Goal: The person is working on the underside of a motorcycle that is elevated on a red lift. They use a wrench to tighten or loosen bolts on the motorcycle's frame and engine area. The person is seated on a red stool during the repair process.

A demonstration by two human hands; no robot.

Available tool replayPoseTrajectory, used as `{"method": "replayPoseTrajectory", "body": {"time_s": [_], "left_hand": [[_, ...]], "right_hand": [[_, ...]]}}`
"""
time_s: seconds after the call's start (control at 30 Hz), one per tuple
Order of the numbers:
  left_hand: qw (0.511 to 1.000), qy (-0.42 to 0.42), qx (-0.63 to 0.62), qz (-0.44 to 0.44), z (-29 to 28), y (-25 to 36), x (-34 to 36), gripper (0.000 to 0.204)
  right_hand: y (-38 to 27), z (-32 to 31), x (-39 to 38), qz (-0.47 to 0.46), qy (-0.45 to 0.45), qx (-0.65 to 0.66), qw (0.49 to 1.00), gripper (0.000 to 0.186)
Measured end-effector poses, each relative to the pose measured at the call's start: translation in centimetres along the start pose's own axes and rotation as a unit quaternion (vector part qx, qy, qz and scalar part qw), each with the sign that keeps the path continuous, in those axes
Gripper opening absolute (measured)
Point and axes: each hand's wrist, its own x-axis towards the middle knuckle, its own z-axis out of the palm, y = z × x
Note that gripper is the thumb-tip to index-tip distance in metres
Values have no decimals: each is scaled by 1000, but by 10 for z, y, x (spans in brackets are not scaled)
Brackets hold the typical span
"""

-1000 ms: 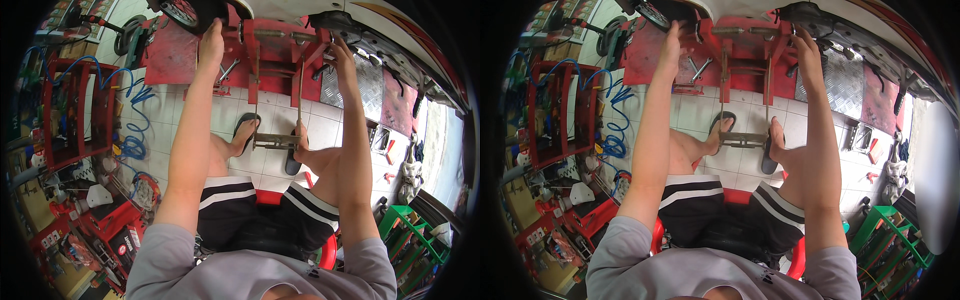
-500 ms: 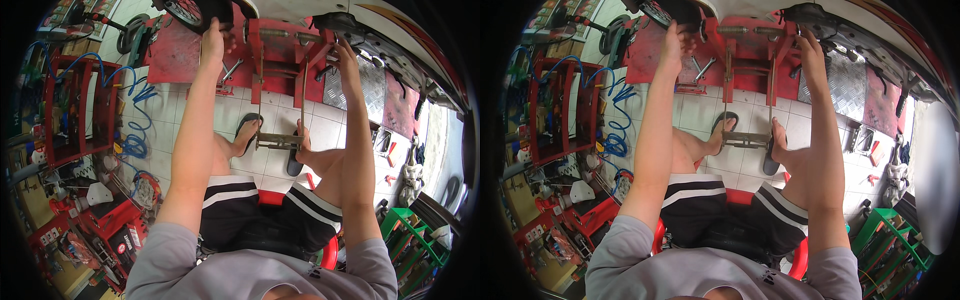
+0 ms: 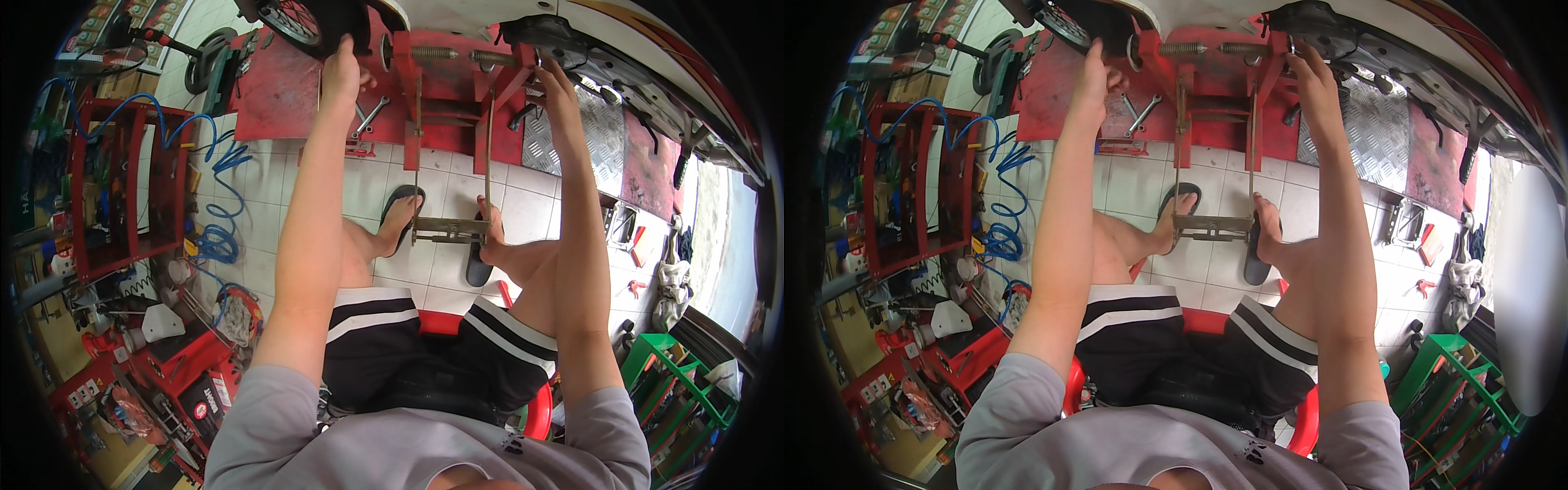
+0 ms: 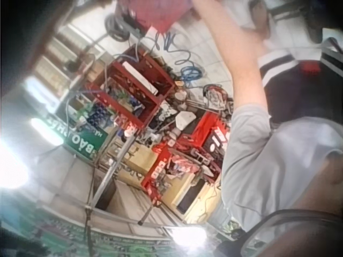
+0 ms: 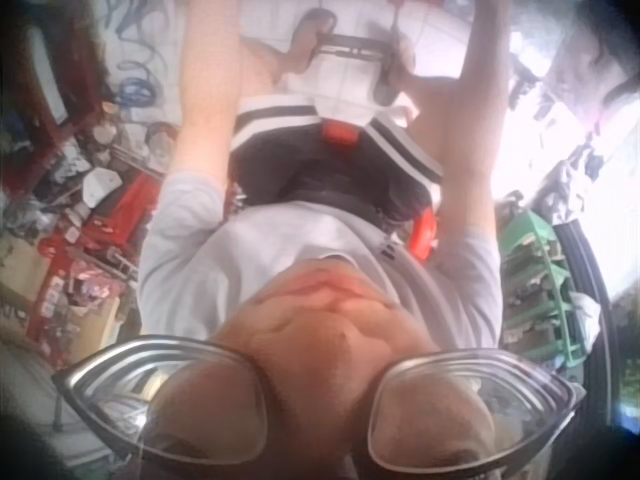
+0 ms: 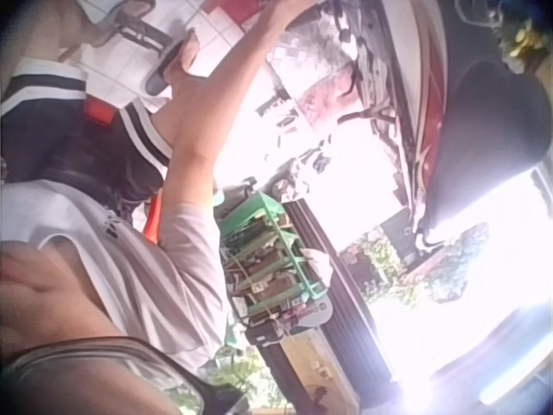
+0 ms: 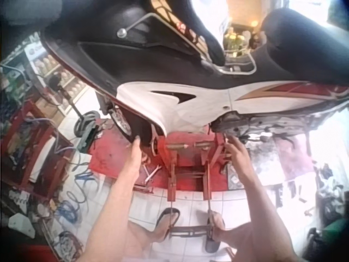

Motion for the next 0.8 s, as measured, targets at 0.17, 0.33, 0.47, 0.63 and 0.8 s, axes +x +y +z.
{"method": "replayPoseTrajectory", "body": {"time_s": [0.17, 0.33, 0.47, 0.63, 0.8], "left_hand": [[993, 4, -54, 104, 9, -2, 0, 57], [1000, 12, 14, 16, -2, -4, 7, 58], [995, -6, -33, 91, 6, -6, 5, 61], [997, 40, 9, 67, -3, -12, 15, 66], [999, 25, 4, 19, 4, -1, 1, 66]], "right_hand": [[4, -1, 1, -1, -4, 4, 1000, 46], [4, -3, 1, 0, -4, -7, 1000, 45], [5, -3, 2, -1, -2, -13, 1000, 45], [4, -2, 2, -3, -8, -13, 1000, 45], [6, -4, 3, -6, -2, -15, 1000, 45]]}}
